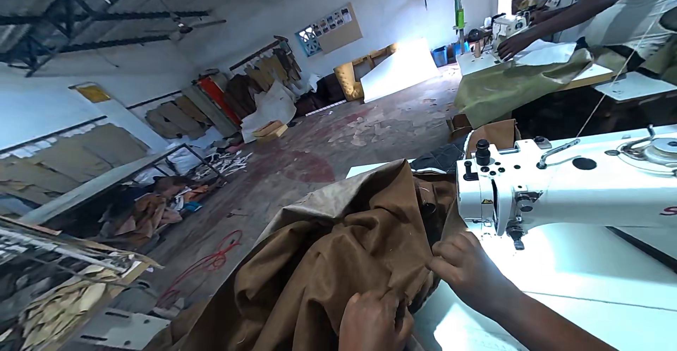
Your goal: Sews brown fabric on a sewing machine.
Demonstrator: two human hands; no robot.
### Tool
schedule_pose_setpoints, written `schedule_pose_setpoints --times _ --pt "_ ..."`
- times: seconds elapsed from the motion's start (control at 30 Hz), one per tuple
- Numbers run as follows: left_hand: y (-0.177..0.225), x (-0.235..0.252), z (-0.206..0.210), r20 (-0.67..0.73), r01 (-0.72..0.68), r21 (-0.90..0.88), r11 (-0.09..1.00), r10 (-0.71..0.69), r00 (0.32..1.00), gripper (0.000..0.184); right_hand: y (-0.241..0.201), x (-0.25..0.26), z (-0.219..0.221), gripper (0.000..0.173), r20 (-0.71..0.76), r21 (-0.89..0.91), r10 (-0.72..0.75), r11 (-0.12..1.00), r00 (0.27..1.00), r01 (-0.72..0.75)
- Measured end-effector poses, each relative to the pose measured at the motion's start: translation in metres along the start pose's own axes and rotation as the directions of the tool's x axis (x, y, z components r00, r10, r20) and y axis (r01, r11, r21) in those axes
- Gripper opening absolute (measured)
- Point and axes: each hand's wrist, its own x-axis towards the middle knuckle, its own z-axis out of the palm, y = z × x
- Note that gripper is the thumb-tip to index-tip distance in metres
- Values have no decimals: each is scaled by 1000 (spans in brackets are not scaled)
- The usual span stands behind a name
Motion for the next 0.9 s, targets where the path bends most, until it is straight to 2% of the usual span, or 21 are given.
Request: schedule_pose_setpoints --times 0.1,0.17,0.23,0.27,0.33,0.4,0.47,0.53,0.6,0.77,0.9 --pt "-6 15 -12 176 -93 -34 995 97 979 21 -6 -12 -3 17 -50 -15 44 999 998 -45" --pt "-10 35 -20 189 -167 -102 981 184 965 33 -7 -20 -6 18 -65 -3 76 997 995 -77" --pt "-6 61 -28 153 -267 -166 949 293 944 29 -8 -28 -8 18 -68 7 89 996 994 -89" --pt "-3 74 -31 183 -312 -191 931 346 920 28 -9 -32 -9 18 -67 11 90 996 994 -90" --pt "3 97 -27 239 -437 -197 878 475 847 26 -11 -40 -11 18 -69 13 93 996 993 -92" --pt "7 118 -15 336 -567 -175 805 590 734 30 -13 -47 -14 19 -67 21 105 994 992 -104" --pt "10 133 0 441 -648 -172 742 646 623 27 -15 -53 -15 19 -56 33 112 993 992 -111" --pt "12 142 12 470 -695 -189 694 685 556 24 -17 -60 -15 19 -55 40 119 992 991 -117" --pt "14 147 19 456 -721 -205 662 717 528 21 -18 -66 -14 18 -59 41 125 992 990 -122" --pt "24 155 28 577 -668 -295 684 684 446 39 -23 -77 -16 18 -24 31 137 990 990 -136" --pt "24 158 42 588 -644 -312 699 674 447 44 -26 -85 -15 19 -8 21 129 991 992 -129"
